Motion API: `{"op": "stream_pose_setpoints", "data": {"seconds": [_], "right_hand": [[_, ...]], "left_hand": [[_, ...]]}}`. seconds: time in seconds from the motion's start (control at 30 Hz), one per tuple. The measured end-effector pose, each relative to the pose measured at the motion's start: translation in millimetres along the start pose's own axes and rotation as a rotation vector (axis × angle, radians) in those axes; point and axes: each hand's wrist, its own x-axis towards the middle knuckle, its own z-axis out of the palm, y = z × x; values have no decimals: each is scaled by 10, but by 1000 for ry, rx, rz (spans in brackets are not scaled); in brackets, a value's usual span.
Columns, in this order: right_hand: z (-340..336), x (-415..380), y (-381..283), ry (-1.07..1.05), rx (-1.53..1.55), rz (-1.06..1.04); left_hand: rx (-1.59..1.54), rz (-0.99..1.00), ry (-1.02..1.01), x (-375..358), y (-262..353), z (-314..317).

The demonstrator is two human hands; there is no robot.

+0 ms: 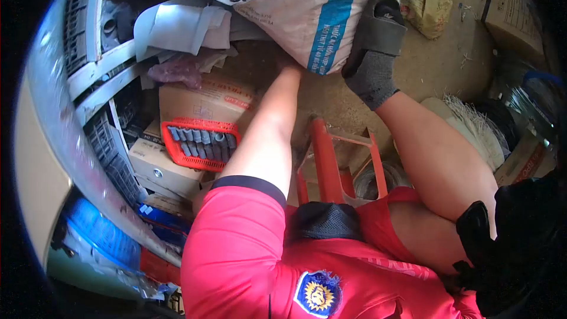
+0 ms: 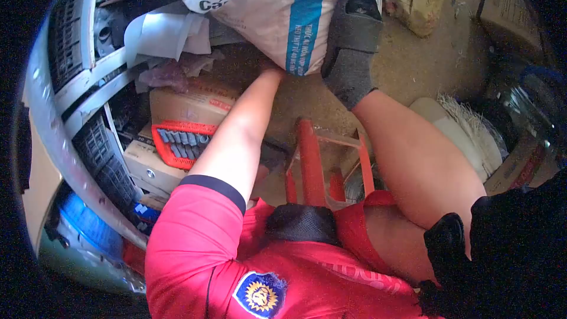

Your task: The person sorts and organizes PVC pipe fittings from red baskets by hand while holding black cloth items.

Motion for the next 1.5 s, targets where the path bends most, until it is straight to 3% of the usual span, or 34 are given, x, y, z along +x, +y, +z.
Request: {"op": "stream_pose_setpoints", "data": {"seconds": [0.07, 0.17, 0.37, 0.47, 0.5, 0.57, 0.67, 0.77, 0.97, 1.13, 1.3, 1.43, 1.5], "right_hand": [[-7, -20, 7, 7, 0, 12], [-22, -62, -11, 10, 8, 20], [-11, -40, -43, 29, 20, 10], [-82, -80, -38, 24, 28, -23], [-108, -106, -50, 20, 31, -37], [-212, -175, -57, 13, 40, -58], [-316, -279, -61, -2, 72, -107], [-675, -547, -59, -48, 141, -196], [-2261, -1659, 233, -238, 169, -387], [-2865, -2003, 363, -183, 78, -464], [-3163, -1959, 266, 92, -75, -498], [-3060, -1739, -132, 378, -207, -443], [-2809, -1540, -393, 587, 8, -443]], "left_hand": [[37, 128, 109, -34, -105, 37], [148, 177, 31, -302, -183, -352], [80, 210, 171, -49, -164, 250], [-52, 141, -87, -217, 1, -124], [390, 185, 41, -90, -71, 304], [361, 118, -269, -370, 23, -145], [480, 174, -389, -630, -92, 6], [530, 308, -407, -1227, -173, -375], [405, 323, -93, -2014, -271, -321], [47, 434, 259, -2971, -33, -1183], [-325, 738, 806, -3979, 285, -2255], [-472, 1003, 1010, -4765, 899, -2915], [-502, 1021, 1088, -4946, 1159, -2951]]}}
